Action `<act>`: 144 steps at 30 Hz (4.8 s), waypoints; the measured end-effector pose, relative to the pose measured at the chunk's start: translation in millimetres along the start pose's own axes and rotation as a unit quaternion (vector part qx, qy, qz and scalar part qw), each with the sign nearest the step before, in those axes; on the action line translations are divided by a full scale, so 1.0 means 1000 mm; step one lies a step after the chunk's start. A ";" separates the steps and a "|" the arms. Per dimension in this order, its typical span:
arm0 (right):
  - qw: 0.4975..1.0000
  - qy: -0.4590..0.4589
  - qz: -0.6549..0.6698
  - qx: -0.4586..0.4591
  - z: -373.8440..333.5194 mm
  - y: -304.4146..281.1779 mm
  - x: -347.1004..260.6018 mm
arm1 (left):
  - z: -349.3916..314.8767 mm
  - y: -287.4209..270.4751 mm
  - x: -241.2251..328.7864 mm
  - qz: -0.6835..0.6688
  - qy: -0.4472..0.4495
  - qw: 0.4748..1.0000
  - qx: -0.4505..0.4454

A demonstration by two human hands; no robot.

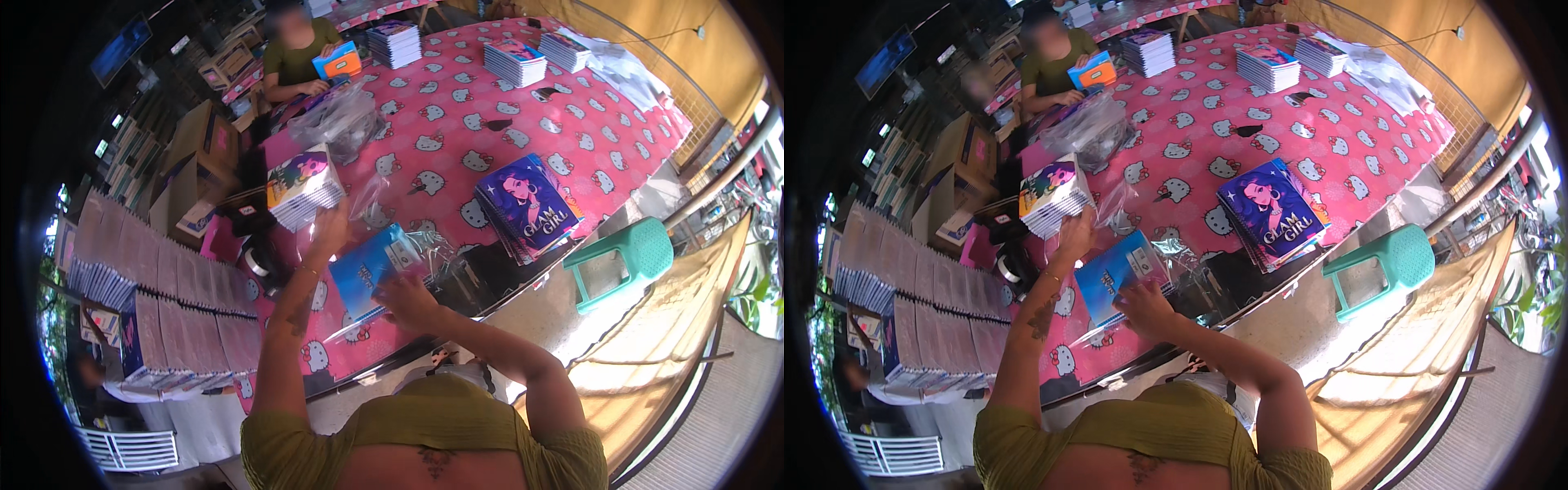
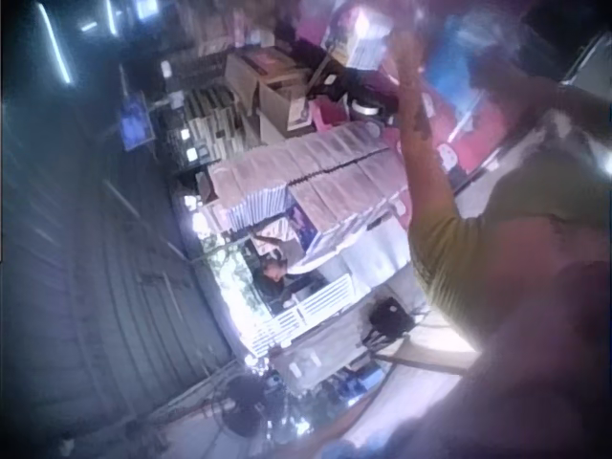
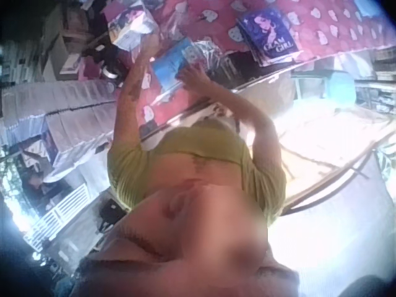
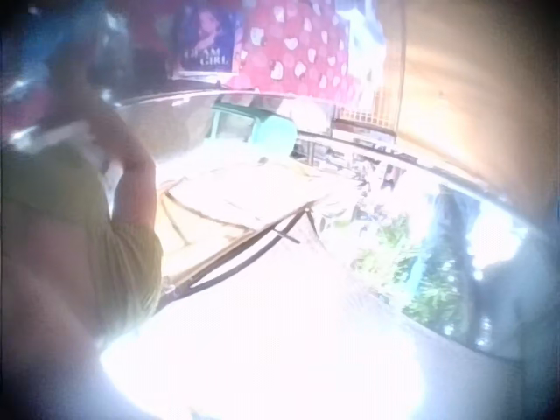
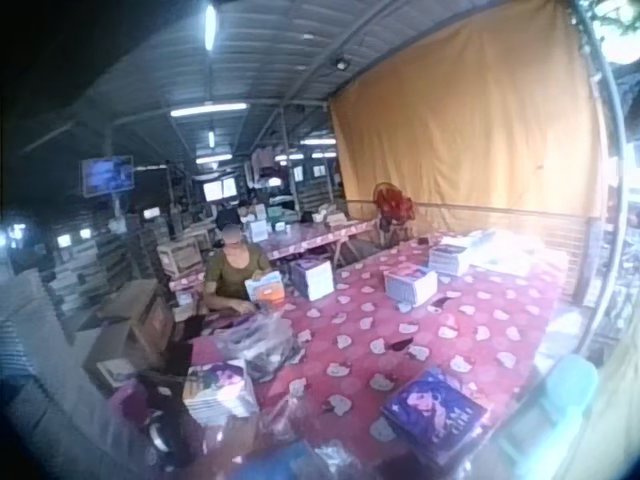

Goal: The person packs stacks of books into plastic bags and seals them with tape. They take a small stack of books, place them inside a plastic sleeve, fold the excess plastic over, and apply tape using a handheld dispenser to secure the packaging.

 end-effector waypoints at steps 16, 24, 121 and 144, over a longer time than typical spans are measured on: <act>0.995 -0.038 -0.023 0.085 -0.003 -0.003 -0.005 | -0.094 -0.064 0.071 0.008 -0.033 0.998 0.059; 0.997 -0.016 -0.022 0.078 -0.012 0.017 -0.005 | -0.128 -0.019 0.116 -0.054 0.027 0.995 0.074; 0.979 -0.120 -0.156 0.053 0.003 -0.009 0.031 | -0.292 0.083 -0.191 -0.707 -0.418 0.460 0.336; 0.980 -0.153 -0.106 0.075 -0.009 -0.016 0.045 | -0.143 0.026 0.090 -0.335 -0.405 0.843 -0.112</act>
Point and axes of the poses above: each hand's wrist, its own z-axis towards the middle knuckle, its own y-axis out of the palm, x = y × z, the point moved 10 cm from there along z, towards the middle knuckle, and after that the axes turned 8 degrees about -x, right-handed, at the moved point
